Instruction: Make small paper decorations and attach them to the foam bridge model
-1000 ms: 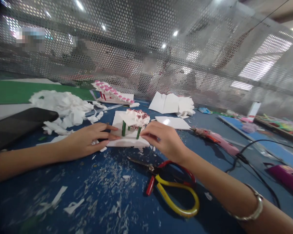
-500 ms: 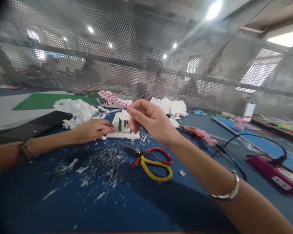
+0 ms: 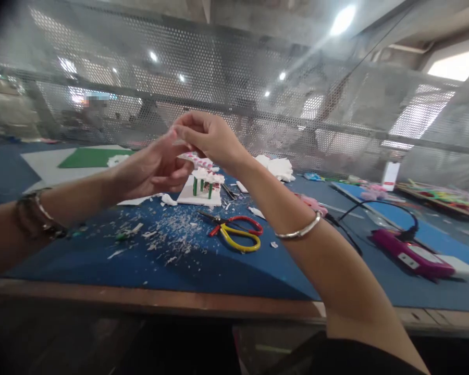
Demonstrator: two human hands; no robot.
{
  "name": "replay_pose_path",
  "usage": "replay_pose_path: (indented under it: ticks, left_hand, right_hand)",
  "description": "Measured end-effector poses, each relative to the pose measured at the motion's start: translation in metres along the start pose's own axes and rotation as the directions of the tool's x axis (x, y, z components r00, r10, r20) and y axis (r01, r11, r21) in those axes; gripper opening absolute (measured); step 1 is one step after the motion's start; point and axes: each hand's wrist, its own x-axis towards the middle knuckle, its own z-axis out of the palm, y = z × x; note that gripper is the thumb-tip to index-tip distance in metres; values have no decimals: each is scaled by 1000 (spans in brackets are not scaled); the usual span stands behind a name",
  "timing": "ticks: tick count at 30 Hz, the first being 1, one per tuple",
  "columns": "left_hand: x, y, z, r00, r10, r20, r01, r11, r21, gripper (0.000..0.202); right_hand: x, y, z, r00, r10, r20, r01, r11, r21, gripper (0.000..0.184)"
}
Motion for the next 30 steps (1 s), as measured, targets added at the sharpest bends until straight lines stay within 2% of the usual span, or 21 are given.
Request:
replay_pose_path:
  ticks: [2,5,7,9,11,15,18,20,24,27,30]
  left_hand:
    - [-8,-7,-5,999,-53,-4,54,994,100,47]
    - [-21,-24,-13,996,-92,6,87,957,278,40]
    - [-28,-38,-17,996,-87,1,77,892,446,35]
    - [-33,-53,-19,997,-78,-26,79,823,563,34]
    - [-33,-67,-19,996,-78,-40,86,775,627,36]
    - [-18,-85,-15,977,-212,-23,193,833,519,50]
    - [1,-90,-5,973,-229,-33,221,877,428,57]
    - [14,-92,4,974,-223,-30,216,887,408,53]
    - [35,-100,15,978,-202,-53,208,922,326,30]
    - [44,-109,11,979,-194,-59,202,959,200,20]
    - [49,-118,3,982,-187,-30,187,982,12,16]
  right_hand:
    - [-2,7,-6,1000,28,-7,-28,998,-61,10]
    - [-10,23,-20,994,112,-1,-109,970,-219,9]
    - [-17,34,-31,976,206,72,-159,897,-412,10]
    - [-23,47,-41,949,291,122,-157,771,-617,14]
    - [-28,60,-50,938,329,105,-177,719,-672,21]
    - [-37,91,-49,912,403,74,-242,675,-697,48]
    - [-38,108,-36,879,472,71,-307,672,-674,60]
    - [-37,114,-26,866,495,65,-341,680,-649,57]
    - [-37,112,-15,863,503,37,-392,714,-580,45]
    - [-44,104,-19,859,512,-5,-443,738,-508,41]
    - [-55,98,-30,854,508,-109,-501,751,-430,38]
